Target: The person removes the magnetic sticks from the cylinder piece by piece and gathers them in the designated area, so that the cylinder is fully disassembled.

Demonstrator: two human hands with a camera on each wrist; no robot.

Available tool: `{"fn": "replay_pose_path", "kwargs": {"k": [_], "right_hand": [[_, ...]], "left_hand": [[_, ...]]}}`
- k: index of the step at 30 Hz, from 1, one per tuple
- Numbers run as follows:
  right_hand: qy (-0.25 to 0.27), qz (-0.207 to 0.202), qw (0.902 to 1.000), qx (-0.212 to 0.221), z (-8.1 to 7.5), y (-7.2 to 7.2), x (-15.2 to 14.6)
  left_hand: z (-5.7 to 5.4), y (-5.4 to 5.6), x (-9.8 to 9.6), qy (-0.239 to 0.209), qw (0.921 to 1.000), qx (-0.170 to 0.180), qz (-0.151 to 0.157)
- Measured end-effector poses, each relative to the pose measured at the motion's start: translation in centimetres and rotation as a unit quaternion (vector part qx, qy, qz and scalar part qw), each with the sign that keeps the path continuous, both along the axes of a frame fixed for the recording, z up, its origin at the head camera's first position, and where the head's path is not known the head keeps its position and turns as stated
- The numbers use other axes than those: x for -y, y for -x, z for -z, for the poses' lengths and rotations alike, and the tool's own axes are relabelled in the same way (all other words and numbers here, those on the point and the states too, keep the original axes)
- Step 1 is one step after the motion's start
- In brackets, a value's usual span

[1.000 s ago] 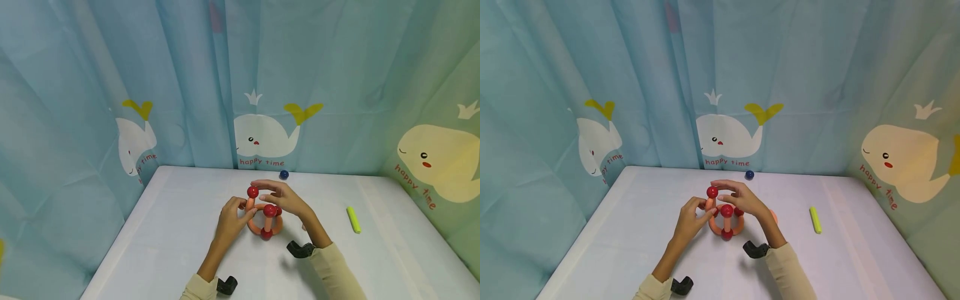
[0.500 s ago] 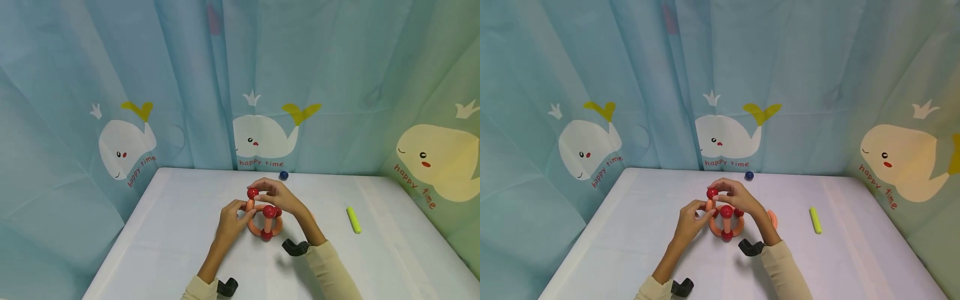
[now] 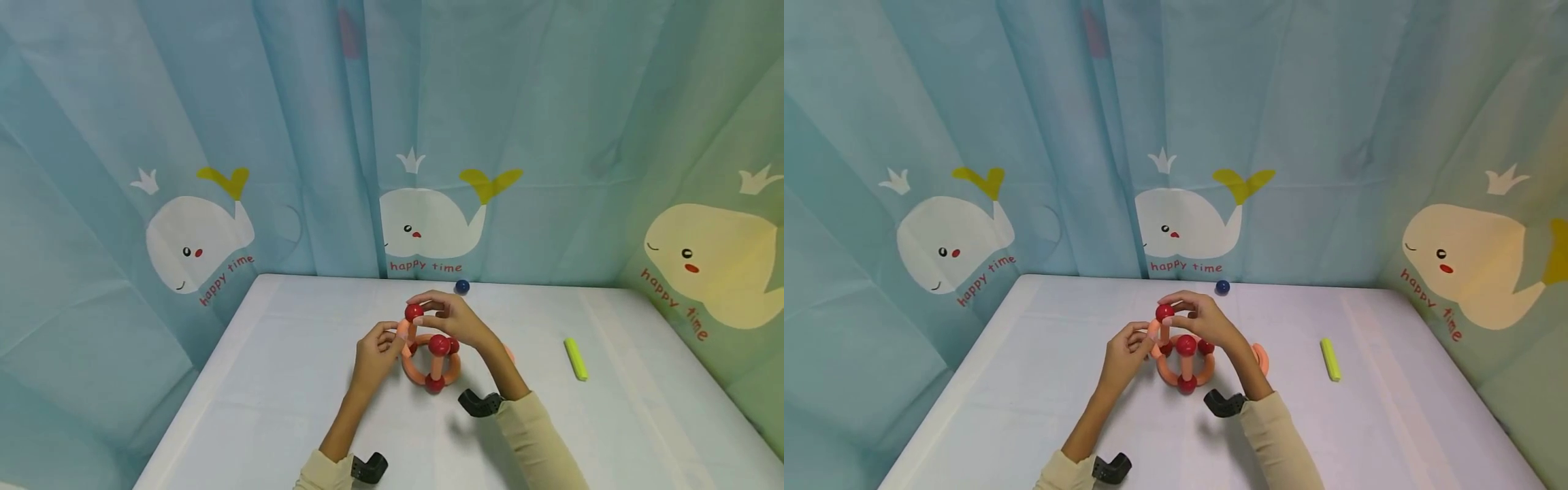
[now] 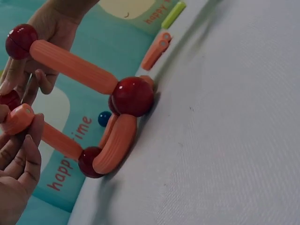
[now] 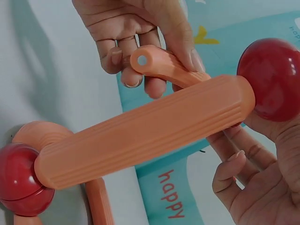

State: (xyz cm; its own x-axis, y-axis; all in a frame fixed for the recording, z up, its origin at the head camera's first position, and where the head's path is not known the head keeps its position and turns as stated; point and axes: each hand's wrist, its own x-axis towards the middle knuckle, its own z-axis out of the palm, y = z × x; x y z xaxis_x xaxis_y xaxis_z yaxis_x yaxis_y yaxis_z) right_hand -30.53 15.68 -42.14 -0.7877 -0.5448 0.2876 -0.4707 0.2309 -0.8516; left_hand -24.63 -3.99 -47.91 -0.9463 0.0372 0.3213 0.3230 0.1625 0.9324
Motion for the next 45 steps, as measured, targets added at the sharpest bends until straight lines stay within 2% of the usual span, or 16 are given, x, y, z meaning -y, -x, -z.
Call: {"fn": "replay_pose_path", "kwargs": {"k": [3,8,16,21,26,32,38,45], "right_hand": [[-0.001,0.005,1.0000,0.000,0.1,0.0,0.1],[0.001,0.007,1.0000,-0.003,0.3,-0.1,0.2],[0.005,0.013,0.9998,-0.016,0.3,0.1,0.2],[0.004,0.006,0.9999,-0.008,0.6,0.0,0.1],[0.011,0.013,0.9998,-0.006,0.5,-0.1,0.2],[0.008,0.025,0.9996,0.006,0.2,-0.3,0.5],[0.010,0.030,0.9995,0.005,0.2,-0.4,0.6],[0.011,0.027,0.9996,0.004,0.1,-0.4,0.7]], "left_hand": [[0.0,0.0,0.2,-0.021,0.9996,0.019,0.008],[0.0,0.0,0.5,-0.025,0.9995,0.013,0.013],[-0.2,0.2,1.4,0.061,0.9976,-0.027,0.020],[-0.1,0.3,2.1,0.070,0.9973,-0.019,0.009],[-0.1,0.7,2.8,0.067,0.9971,0.018,-0.033],[0.0,0.8,4.0,0.062,0.9905,0.067,-0.103],[0.7,1.0,5.2,0.086,0.9822,0.104,-0.131],[2.0,1.4,5.8,0.147,0.9711,0.093,-0.164]]}}
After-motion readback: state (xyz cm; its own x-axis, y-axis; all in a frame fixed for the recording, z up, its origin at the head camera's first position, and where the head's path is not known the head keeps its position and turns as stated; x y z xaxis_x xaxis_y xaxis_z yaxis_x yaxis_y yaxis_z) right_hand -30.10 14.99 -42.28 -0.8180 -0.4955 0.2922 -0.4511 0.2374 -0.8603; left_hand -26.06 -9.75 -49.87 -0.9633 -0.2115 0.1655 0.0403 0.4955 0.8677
